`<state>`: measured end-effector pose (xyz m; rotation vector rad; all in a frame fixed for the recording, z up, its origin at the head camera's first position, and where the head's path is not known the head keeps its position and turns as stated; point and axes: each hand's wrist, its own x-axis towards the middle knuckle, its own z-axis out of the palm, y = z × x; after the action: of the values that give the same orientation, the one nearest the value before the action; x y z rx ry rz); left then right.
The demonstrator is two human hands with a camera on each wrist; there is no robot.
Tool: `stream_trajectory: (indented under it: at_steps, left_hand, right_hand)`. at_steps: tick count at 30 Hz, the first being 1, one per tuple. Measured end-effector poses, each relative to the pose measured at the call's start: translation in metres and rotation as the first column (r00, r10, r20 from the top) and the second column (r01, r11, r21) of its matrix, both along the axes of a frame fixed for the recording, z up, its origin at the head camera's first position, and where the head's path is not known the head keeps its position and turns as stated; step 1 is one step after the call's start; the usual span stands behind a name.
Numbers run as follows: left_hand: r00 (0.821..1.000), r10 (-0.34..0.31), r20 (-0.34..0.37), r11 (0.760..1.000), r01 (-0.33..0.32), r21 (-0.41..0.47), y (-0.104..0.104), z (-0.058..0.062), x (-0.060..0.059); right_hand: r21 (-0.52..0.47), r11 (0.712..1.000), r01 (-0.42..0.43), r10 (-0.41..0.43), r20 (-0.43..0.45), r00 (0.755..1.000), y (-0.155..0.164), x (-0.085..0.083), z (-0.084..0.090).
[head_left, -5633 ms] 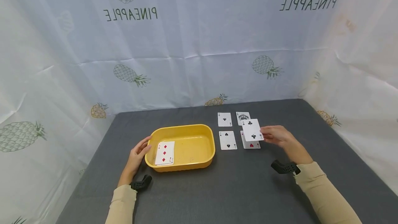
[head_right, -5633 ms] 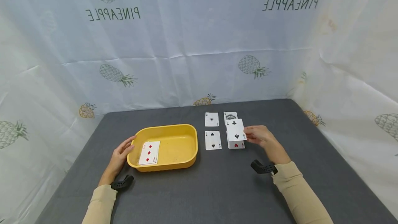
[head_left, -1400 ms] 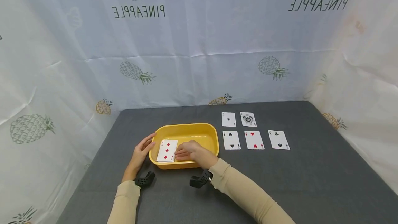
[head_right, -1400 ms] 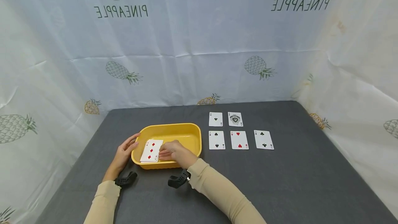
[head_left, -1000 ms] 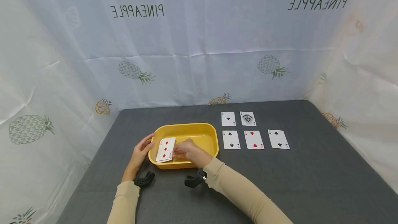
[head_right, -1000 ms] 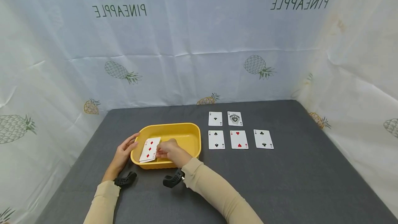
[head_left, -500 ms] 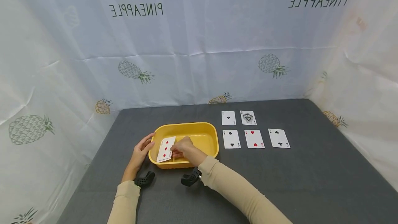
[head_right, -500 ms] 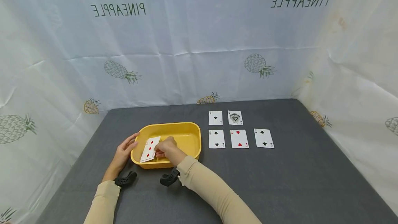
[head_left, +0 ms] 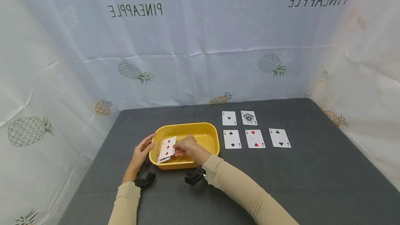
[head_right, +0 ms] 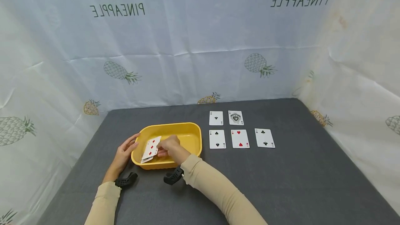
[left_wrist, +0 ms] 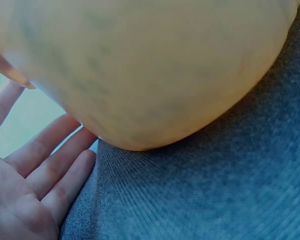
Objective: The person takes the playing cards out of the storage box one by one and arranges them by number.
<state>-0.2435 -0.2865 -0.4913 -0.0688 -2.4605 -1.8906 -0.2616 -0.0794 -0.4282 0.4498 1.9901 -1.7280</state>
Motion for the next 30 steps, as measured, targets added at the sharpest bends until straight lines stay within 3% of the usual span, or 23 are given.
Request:
stream_trajectory:
  at_steps: [6, 15, 24, 30]
  left_hand:
    - [1.0, -0.003, -0.018, 1.0, 0.003, 0.005, -0.001, -0.001, 0.0]
    - [0.999, -0.01, -0.042, 0.999, 0.012, 0.035, -0.001, -0.002, 0.0]
    - [1.0, 0.008, 0.004, 1.0, -0.008, 0.0, 0.002, -0.001, -0.001]
    - [1.0, 0.016, 0.004, 1.0, -0.016, -0.008, 0.002, -0.001, -0.001]
  right_hand:
    - [0.074, 0.996, -0.048, 0.048, -0.005, 0.999, 0.003, -0.003, 0.003]
    - [0.093, 0.993, -0.076, 0.076, -0.002, 0.997, 0.01, -0.008, 0.0]
    - [-0.038, 0.991, -0.125, 0.125, 0.011, 0.992, 0.023, -0.011, -0.001]
    - [-0.106, 0.981, -0.165, 0.161, -0.044, 0.986, 0.036, -0.006, 0.007]
